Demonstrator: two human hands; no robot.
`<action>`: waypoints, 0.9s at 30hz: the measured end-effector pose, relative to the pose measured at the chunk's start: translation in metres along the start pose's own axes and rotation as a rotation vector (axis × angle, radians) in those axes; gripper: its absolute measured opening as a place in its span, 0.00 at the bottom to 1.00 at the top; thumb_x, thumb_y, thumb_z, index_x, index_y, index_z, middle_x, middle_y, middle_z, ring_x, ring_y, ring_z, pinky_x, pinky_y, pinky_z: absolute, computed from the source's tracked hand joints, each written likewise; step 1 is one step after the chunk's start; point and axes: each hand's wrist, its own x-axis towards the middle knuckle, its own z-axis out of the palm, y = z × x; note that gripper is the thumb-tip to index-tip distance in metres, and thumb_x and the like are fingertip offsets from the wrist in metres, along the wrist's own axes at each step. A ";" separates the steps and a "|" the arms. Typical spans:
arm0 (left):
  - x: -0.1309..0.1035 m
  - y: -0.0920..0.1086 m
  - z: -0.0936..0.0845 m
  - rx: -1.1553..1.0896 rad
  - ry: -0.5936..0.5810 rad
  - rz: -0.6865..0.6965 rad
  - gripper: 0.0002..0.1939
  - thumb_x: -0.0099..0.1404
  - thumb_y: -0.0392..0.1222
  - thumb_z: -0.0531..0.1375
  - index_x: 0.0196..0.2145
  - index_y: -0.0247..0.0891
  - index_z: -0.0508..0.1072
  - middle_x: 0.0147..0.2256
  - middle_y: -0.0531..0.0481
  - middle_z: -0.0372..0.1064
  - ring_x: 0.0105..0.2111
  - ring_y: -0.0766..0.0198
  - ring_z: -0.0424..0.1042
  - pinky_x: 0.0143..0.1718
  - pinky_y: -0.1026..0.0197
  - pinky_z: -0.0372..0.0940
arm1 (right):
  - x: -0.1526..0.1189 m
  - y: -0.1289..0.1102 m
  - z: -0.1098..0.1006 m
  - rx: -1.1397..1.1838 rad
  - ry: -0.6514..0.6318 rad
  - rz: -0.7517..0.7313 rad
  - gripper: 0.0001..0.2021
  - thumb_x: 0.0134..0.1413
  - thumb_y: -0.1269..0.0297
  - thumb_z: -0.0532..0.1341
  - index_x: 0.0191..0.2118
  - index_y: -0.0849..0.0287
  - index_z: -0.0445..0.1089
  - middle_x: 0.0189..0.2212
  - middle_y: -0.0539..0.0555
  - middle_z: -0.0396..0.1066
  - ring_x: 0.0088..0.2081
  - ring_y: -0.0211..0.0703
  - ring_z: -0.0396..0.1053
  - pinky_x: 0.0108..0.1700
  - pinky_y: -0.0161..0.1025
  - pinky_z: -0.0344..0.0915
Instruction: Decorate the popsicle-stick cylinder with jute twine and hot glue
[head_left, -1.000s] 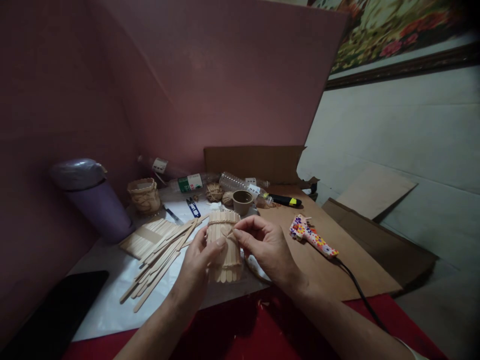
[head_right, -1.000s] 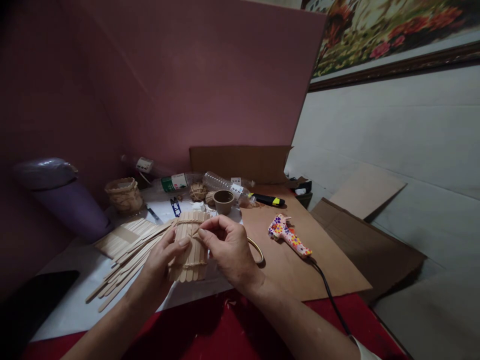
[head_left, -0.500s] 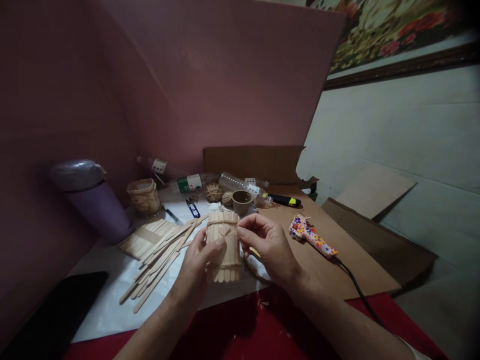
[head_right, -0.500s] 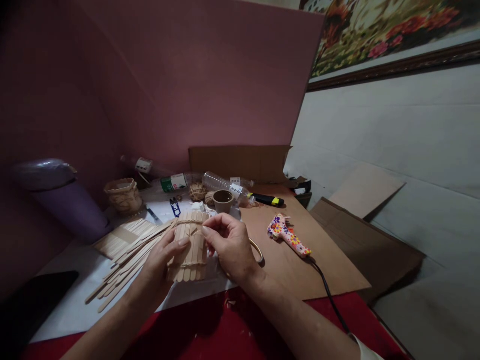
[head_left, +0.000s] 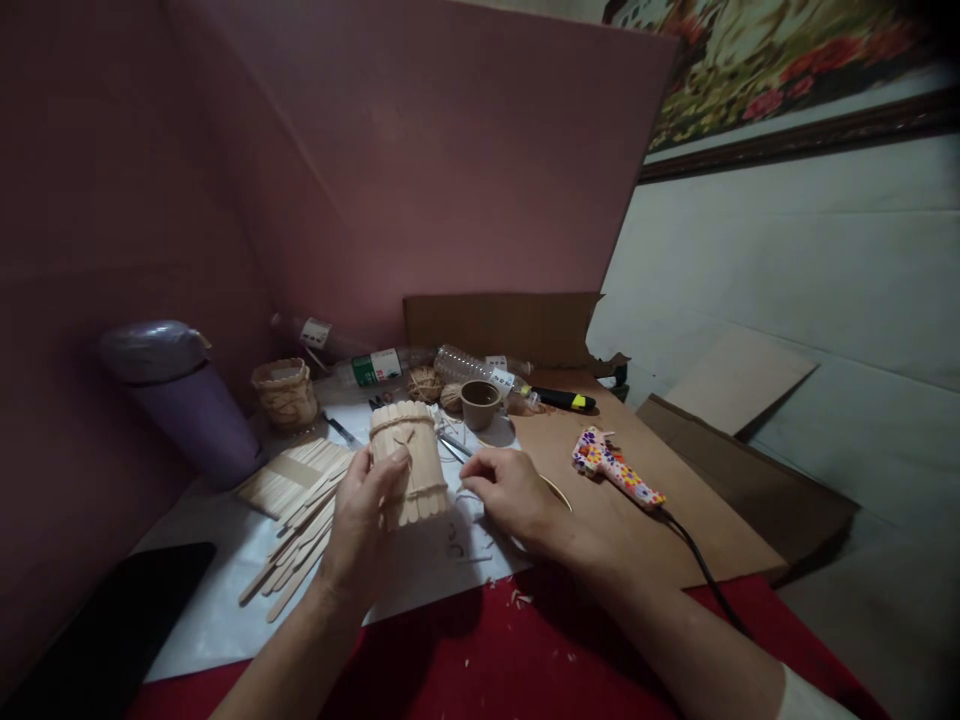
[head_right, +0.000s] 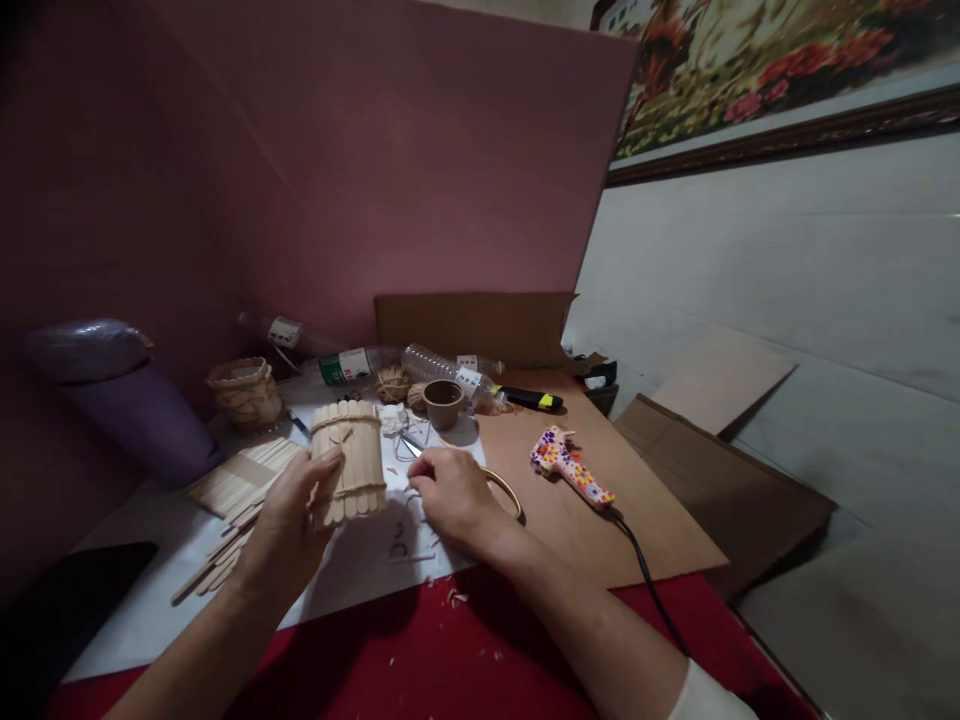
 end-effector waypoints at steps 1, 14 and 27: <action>0.002 -0.001 -0.002 0.003 0.003 0.013 0.14 0.54 0.42 0.65 0.39 0.41 0.68 0.33 0.54 0.71 0.26 0.68 0.71 0.25 0.68 0.66 | 0.000 -0.003 0.004 -0.045 -0.032 -0.026 0.09 0.50 0.76 0.59 0.31 0.61 0.77 0.30 0.56 0.78 0.34 0.43 0.73 0.39 0.38 0.64; 0.007 -0.002 -0.006 -0.032 -0.023 -0.072 0.18 0.52 0.43 0.66 0.41 0.36 0.73 0.29 0.52 0.73 0.24 0.65 0.72 0.24 0.65 0.68 | -0.030 0.073 -0.112 -0.837 0.055 0.370 0.24 0.49 0.56 0.65 0.48 0.68 0.71 0.45 0.71 0.70 0.47 0.64 0.69 0.43 0.49 0.64; -0.002 -0.002 0.002 0.011 -0.154 -0.098 0.20 0.54 0.44 0.65 0.44 0.37 0.71 0.33 0.48 0.74 0.26 0.61 0.74 0.25 0.61 0.69 | -0.049 0.066 -0.148 0.262 0.331 0.372 0.21 0.58 0.45 0.53 0.33 0.59 0.68 0.22 0.52 0.64 0.17 0.35 0.55 0.16 0.32 0.48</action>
